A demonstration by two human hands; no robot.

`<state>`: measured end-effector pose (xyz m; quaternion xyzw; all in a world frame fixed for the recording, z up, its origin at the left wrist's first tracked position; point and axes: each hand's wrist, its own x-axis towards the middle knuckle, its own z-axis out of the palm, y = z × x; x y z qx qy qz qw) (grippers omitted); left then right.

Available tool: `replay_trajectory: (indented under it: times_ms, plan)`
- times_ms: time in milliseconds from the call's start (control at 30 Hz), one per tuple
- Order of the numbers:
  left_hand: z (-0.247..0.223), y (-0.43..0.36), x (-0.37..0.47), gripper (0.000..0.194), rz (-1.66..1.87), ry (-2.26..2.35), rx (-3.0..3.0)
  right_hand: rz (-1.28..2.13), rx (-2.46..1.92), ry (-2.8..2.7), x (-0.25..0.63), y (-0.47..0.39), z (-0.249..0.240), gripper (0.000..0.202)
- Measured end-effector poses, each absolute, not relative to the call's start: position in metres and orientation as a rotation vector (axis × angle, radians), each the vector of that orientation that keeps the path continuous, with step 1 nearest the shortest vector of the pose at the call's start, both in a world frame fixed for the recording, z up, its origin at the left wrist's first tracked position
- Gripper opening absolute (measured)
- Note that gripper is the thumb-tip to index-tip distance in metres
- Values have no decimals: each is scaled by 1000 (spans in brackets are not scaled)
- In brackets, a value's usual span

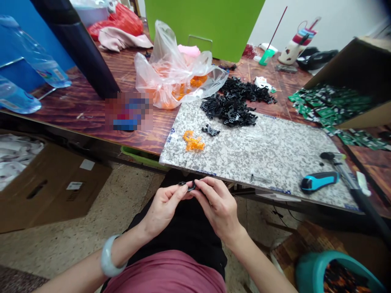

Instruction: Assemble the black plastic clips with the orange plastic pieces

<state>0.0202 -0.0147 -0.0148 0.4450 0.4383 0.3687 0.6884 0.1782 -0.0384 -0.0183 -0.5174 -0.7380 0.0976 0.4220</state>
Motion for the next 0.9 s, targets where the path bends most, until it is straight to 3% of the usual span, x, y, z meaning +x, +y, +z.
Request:
replay_trajectory:
  times_ms: [167, 467, 900]
  plan:
    - [-15, -15, 21, 27, 850, 1029, 1021, 211, -1361, -1816, 173, -40, -15, 16]
    - [-13, -12, 20, 30, 867, 1073, 1110, 523, -1425, -1730, 167, -47, -13, 4]
    - [-9, -16, 22, 29, 876, 1065, 1128, 373, -1405, -1887, 154, -54, -9, 19]
